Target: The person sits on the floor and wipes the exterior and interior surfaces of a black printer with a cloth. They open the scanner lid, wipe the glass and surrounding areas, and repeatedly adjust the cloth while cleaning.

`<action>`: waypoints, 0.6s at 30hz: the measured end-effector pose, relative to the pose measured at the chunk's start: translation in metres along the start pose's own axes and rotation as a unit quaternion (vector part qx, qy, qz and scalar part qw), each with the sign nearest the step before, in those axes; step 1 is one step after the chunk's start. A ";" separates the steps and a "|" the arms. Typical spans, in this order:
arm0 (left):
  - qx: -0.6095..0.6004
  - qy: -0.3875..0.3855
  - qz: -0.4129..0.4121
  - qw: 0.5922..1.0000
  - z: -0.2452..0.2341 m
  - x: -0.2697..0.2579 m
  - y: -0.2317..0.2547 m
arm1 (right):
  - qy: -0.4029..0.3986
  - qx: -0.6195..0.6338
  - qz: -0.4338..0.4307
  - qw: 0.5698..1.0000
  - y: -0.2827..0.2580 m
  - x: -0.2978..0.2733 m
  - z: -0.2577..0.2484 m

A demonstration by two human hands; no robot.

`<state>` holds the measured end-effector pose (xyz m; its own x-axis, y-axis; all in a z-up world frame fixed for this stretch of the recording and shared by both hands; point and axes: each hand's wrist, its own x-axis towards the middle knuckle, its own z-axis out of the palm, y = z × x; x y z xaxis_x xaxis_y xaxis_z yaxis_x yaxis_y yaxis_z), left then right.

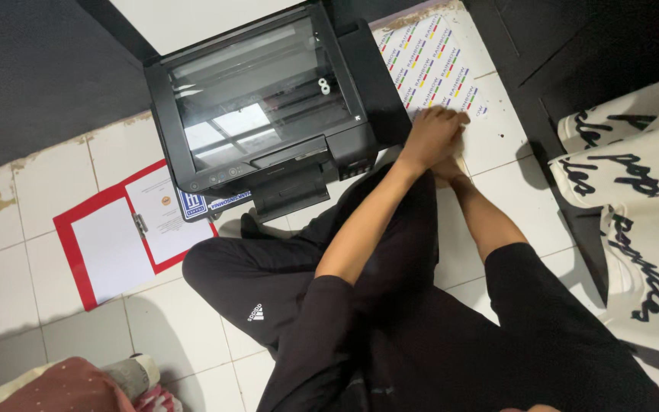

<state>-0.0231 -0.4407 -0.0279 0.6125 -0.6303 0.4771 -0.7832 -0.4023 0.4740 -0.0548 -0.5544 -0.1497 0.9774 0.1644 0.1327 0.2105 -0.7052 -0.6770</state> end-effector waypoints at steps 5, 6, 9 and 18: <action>-0.007 0.030 -0.008 1.000 0.033 -0.012 -0.017 | 0.077 -0.042 0.005 0.996 -0.010 0.003 -0.006; -0.016 0.023 -0.014 1.000 0.033 -0.014 -0.018 | 0.125 -0.100 0.010 0.987 -0.010 0.003 -0.006; -0.033 -0.008 -0.031 0.999 0.024 -0.018 -0.023 | 0.169 -0.023 0.173 0.970 0.001 0.002 -0.017; -0.099 -0.023 -0.025 0.995 -0.035 -0.035 0.000 | 0.358 0.296 0.140 0.874 0.002 0.007 -0.081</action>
<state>-0.0408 -0.3955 -0.0180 0.6406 -0.6443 0.4177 -0.7134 -0.2982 0.6341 -0.0462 -0.6103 -0.0919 0.7940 -0.5812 0.1783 0.1228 -0.1340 -0.9833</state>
